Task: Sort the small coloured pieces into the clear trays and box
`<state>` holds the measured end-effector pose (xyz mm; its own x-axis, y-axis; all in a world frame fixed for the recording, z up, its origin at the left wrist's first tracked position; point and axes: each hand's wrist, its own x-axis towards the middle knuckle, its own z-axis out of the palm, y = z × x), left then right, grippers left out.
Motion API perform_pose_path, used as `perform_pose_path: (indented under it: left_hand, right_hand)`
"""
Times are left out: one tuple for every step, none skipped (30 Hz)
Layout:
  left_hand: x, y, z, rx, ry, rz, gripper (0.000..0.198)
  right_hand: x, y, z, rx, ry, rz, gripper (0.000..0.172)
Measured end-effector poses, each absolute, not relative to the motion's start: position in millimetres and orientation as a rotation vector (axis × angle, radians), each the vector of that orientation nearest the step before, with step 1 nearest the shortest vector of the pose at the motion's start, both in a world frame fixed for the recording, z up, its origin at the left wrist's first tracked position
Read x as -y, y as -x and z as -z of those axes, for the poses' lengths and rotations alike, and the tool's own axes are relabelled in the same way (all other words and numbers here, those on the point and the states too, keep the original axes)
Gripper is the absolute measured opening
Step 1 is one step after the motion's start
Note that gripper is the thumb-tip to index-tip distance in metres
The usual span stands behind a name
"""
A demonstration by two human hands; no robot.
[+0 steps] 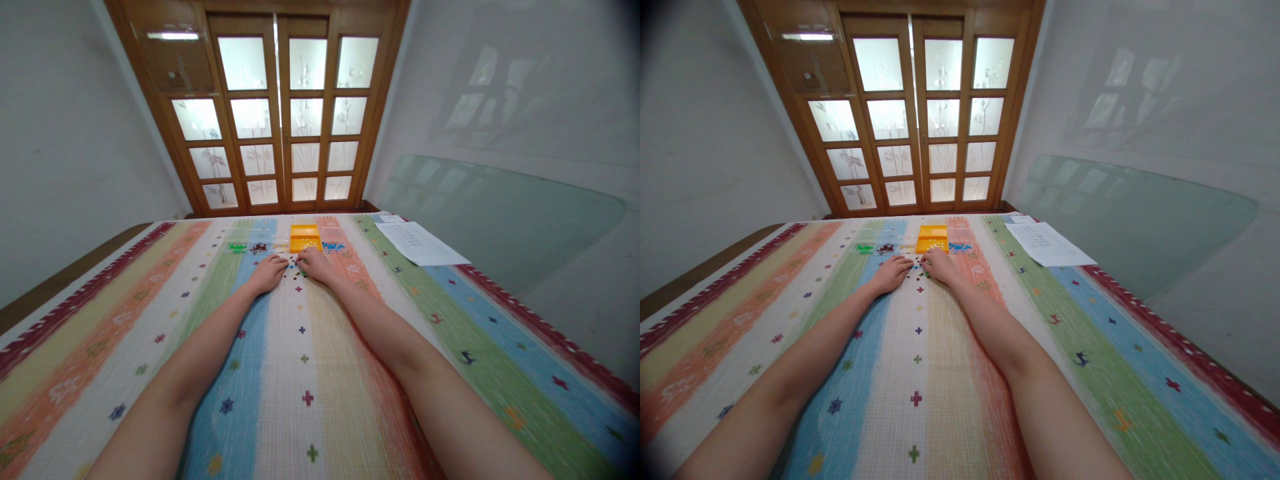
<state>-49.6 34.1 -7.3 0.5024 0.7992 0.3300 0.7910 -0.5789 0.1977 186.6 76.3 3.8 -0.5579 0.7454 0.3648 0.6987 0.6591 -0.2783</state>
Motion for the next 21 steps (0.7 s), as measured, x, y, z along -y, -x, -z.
perform_pose_path:
  left_hand:
    - [-34.0, 50.0, 6.8, -1.42, -2.702, -0.615, 0.038]
    - [-34.0, 50.4, 6.8, -1.414, -2.699, -0.619, 0.037]
    - [-34.1, 50.7, 7.3, -1.411, -2.697, -0.62, 0.038]
    - [-34.4, 51.0, 8.2, -1.409, -2.698, -0.613, 0.038]
    - [-34.8, 51.3, 9.4, -1.407, -2.703, -0.599, 0.04]
    - [-35.2, 51.6, 10.6, -1.407, -2.707, -0.583, 0.041]
    - [-35.6, 51.8, 11.8, -1.409, -2.708, -0.57, 0.043]
    - [-35.9, 51.9, 12.6, -1.414, -2.703, -0.562, 0.044]
    - [-36.1, 51.9, 13.1, -1.421, -2.695, -0.557, 0.044]
    - [-36.2, 51.8, 13.1, -1.427, -2.687, -0.557, 0.044]
    - [-36.2, 51.6, 12.7, -1.43, -2.68, -0.556, 0.044]
    - [-36.2, 51.4, 12.1, -1.43, -2.677, -0.555, 0.043]
    - [-36.2, 51.2, 11.4, -1.429, -2.677, -0.554, 0.043]
    - [-36.2, 51.2, 10.8, -1.43, -2.678, -0.553, 0.043]
    - [-36.3, 51.2, 10.5, -1.43, -2.681, -0.553, 0.043]
    - [-36.6, 51.4, 10.5, -1.431, -2.684, -0.554, 0.043]
    - [-37.0, 51.7, 10.9, -1.432, -2.687, -0.557, 0.043]
    - [-37.5, 52.2, 11.6, -1.433, -2.69, -0.56, 0.043]
    - [-38.1, 52.6, 12.5, -1.432, -2.694, -0.563, 0.043]
    - [-38.8, 53.1, 13.5, -1.432, -2.7, -0.567, 0.043]
    - [-39.5, 53.6, 14.5, -1.432, -2.708, -0.568, 0.043]
  right_hand:
    - [-76.2, -186.9, -3.3, 2.43, 1.102, -0.152, 0.019]
    - [-76.2, -187.3, -2.8, 2.438, 1.074, -0.166, 0.018]
    - [-76.4, -187.7, -2.3, 2.443, 1.045, -0.179, 0.018]
    - [-76.5, -188.2, -1.9, 2.445, 1.012, -0.19, 0.018]
    - [-76.8, -188.6, -1.5, 2.444, 0.979, -0.198, 0.017]
    - [-77.1, -189.0, -1.1, 2.442, 0.951, -0.204, 0.017]
    - [-77.4, -189.3, -0.8, 2.44, 0.932, -0.209, 0.017]
    - [-77.8, -189.5, -0.4, 2.441, 0.923, -0.215, 0.017]
    - [-78.1, -189.6, 0.1, 2.447, 0.922, -0.222, 0.017]
    - [-78.5, -189.6, 0.6, 2.456, 0.925, -0.229, 0.016]
    - [-78.9, -189.6, 1.2, 2.464, 0.924, -0.234, 0.015]
    - [-79.2, -189.6, 1.8, 2.47, 0.919, -0.235, 0.015]
    - [-79.4, -189.5, 2.4, 2.472, 0.911, -0.232, 0.014]
    - [-79.5, -189.4, 2.8, 2.469, 0.906, -0.227, 0.014]
    - [-79.3, -189.2, 3.0, 2.464, 0.906, -0.22, 0.013]
    - [-78.9, -188.8, 3.0, 2.458, 0.915, -0.214, 0.012]
    - [-78.3, -188.3, 2.8, 2.452, 0.935, -0.208, 0.012]
    - [-77.6, -187.6, 2.4, 2.45, 0.96, -0.202, 0.012]
    - [-76.8, -186.7, 2.0, 2.451, 0.99, -0.194, 0.013]
    - [-76.2, -185.7, 1.6, 2.452, 1.018, -0.183, 0.014]
    - [-75.8, -184.6, 1.4, 2.454, 1.043, -0.169, 0.015]
